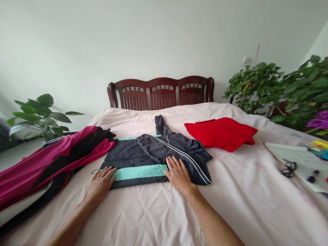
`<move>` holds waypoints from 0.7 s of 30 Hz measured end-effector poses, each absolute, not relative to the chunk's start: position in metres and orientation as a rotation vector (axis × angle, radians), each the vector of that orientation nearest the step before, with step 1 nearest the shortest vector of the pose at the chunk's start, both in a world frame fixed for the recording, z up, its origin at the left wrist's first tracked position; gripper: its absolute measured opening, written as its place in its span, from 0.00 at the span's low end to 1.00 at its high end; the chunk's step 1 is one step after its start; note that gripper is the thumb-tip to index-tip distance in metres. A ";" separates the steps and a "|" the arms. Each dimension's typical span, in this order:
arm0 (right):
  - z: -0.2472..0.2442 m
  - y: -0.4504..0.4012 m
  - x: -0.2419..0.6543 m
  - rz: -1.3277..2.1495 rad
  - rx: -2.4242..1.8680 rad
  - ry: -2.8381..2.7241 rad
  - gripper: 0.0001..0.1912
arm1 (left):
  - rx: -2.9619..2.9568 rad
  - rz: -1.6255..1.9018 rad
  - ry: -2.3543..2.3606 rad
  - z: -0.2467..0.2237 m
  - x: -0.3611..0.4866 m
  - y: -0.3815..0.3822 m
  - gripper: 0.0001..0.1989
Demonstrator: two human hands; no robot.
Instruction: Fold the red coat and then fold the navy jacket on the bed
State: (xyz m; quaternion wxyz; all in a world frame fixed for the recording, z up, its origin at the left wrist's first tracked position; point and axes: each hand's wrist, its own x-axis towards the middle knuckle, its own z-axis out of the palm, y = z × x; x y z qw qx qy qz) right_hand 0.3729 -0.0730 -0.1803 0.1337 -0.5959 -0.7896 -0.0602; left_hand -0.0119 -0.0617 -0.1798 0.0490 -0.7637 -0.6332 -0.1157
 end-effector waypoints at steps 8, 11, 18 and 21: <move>-0.183 -0.072 0.372 -0.198 -1.740 -2.249 0.32 | -1.848 -0.451 -2.388 -0.164 -0.040 -0.066 0.30; -0.181 -0.072 0.372 -0.177 -1.743 -2.234 0.31 | -1.807 -0.515 -2.532 -0.159 -0.048 -0.062 0.32; -0.175 -0.073 0.371 -0.132 -1.759 -2.220 0.31 | -1.904 -0.505 -2.758 -0.158 -0.057 -0.056 0.33; -0.175 -0.073 0.372 -0.123 -1.753 -2.222 0.31 | -1.939 -0.438 -2.733 -0.158 -0.061 -0.057 0.31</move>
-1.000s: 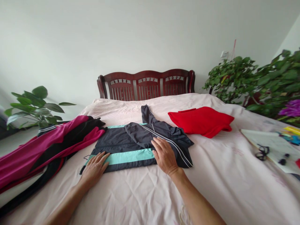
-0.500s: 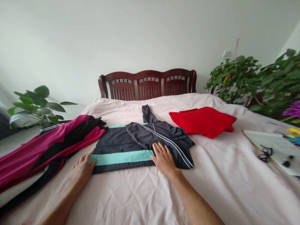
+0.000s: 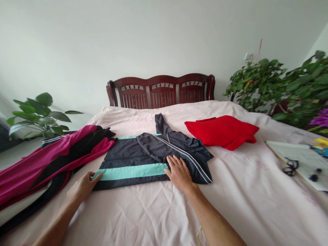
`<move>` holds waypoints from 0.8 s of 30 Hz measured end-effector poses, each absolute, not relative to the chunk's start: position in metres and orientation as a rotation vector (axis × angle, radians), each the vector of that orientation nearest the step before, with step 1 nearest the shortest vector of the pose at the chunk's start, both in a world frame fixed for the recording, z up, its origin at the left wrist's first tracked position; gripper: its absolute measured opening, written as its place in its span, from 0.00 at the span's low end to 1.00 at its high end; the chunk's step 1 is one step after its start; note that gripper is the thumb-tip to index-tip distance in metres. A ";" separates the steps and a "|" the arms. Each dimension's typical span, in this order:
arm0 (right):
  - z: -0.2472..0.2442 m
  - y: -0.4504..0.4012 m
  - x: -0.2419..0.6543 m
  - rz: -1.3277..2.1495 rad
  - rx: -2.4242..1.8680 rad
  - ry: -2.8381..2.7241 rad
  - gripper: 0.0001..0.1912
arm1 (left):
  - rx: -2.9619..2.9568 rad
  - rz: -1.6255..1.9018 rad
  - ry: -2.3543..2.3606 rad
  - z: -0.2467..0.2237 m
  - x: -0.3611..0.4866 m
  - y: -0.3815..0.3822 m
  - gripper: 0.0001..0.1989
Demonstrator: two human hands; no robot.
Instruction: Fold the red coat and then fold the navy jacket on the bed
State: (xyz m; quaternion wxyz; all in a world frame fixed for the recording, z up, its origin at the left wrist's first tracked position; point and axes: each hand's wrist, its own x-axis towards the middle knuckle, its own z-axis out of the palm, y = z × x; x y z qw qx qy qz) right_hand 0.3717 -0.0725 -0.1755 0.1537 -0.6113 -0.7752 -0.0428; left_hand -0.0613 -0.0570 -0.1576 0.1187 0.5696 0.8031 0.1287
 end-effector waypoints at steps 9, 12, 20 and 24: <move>-0.178 -0.071 0.372 -0.127 -1.731 -2.210 0.30 | 1.741 0.874 2.285 -0.157 -0.043 -0.064 0.14; -0.178 -0.072 0.372 -0.129 -1.734 -2.202 0.30 | 1.717 0.871 2.292 -0.159 -0.043 -0.062 0.13; -0.179 -0.072 0.373 -0.115 -1.741 -2.199 0.31 | 1.752 0.478 2.420 -0.147 -0.044 -0.059 0.18; -0.176 -0.073 0.372 -0.105 -1.745 -2.200 0.31 | 1.763 0.273 2.443 -0.146 -0.041 -0.059 0.20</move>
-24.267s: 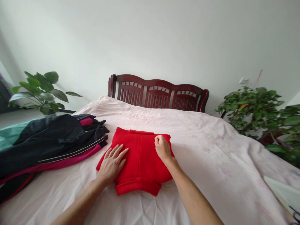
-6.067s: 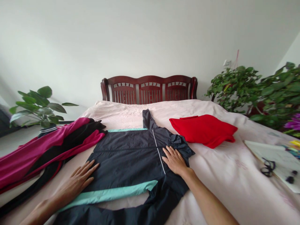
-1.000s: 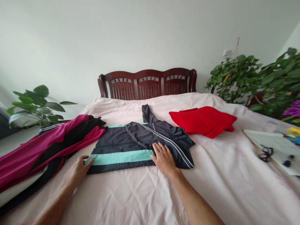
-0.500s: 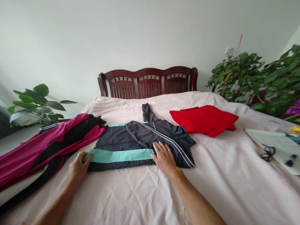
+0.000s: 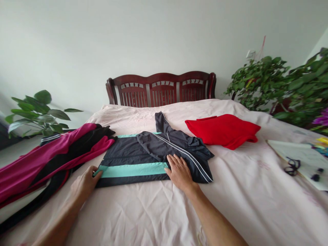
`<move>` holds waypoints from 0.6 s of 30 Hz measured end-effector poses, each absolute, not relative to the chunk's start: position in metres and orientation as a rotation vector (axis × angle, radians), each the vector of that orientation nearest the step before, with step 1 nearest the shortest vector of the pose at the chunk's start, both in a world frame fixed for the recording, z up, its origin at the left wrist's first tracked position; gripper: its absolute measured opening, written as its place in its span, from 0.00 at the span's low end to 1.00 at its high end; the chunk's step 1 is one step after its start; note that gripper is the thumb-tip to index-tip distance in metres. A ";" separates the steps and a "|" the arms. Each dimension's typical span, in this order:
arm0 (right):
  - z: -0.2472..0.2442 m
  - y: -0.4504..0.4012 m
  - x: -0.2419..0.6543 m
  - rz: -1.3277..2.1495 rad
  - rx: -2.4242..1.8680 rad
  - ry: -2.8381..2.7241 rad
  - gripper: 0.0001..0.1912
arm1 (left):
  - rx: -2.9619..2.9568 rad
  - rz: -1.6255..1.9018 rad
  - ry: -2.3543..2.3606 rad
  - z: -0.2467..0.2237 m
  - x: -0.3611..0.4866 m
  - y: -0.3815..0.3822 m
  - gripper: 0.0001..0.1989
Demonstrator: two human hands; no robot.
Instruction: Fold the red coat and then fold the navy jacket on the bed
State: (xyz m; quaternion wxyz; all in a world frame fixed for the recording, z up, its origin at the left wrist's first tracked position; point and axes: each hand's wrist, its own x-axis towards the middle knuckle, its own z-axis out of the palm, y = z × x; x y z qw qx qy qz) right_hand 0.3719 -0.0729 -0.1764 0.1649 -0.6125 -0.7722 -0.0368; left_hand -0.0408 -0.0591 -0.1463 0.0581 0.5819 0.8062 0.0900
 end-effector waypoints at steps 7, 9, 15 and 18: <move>-0.175 -0.074 0.371 -0.114 -1.758 -2.205 0.31 | 2.078 0.369 2.576 -0.155 -0.040 -0.063 0.23; -0.176 -0.073 0.371 -0.122 -1.752 -2.207 0.30 | 2.162 0.427 2.622 -0.156 -0.039 -0.066 0.22; -0.178 -0.072 0.372 -0.143 -1.739 -2.203 0.30 | 2.404 0.678 2.205 -0.160 -0.030 -0.070 0.18; -0.177 -0.073 0.372 -0.147 -1.742 -2.205 0.30 | 2.400 0.691 1.977 -0.168 -0.022 -0.066 0.20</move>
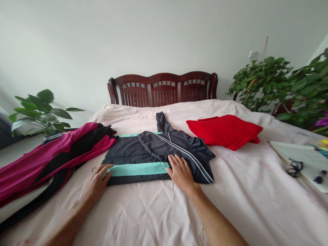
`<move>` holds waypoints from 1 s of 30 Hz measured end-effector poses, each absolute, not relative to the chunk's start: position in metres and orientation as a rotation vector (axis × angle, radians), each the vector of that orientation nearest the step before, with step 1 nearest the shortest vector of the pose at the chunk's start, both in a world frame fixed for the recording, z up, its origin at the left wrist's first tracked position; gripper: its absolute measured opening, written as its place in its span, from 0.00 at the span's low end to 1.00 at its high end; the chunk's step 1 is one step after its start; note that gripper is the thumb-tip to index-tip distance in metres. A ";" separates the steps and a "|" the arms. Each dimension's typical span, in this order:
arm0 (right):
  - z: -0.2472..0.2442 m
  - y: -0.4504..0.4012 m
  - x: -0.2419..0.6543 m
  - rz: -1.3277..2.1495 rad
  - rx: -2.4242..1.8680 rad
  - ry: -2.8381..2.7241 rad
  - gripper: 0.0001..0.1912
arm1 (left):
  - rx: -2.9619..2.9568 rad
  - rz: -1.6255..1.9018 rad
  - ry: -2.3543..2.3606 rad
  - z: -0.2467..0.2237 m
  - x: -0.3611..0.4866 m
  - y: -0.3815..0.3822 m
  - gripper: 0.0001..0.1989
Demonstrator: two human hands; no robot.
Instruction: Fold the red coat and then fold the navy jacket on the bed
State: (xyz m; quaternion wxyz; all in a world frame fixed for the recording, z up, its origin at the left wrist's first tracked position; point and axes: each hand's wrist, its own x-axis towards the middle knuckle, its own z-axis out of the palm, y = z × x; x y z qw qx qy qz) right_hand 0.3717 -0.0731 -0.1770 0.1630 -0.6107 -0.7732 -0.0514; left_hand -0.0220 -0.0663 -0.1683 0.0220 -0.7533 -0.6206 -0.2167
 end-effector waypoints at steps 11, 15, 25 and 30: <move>-0.178 -0.072 0.373 -0.143 -1.739 -2.212 0.30 | -2.328 -0.313 -1.927 -0.185 -0.013 -0.061 0.26; -0.175 -0.073 0.373 -0.124 -1.746 -2.213 0.30 | -2.293 -0.272 -1.941 -0.186 -0.011 -0.061 0.27; -0.175 -0.066 0.389 -0.132 -1.879 -2.194 0.30 | -2.280 -0.229 -2.018 -0.179 -0.007 -0.062 0.27; -0.177 -0.061 0.398 -0.120 -1.915 -2.149 0.31 | -2.278 -0.261 -2.005 -0.181 -0.008 -0.061 0.27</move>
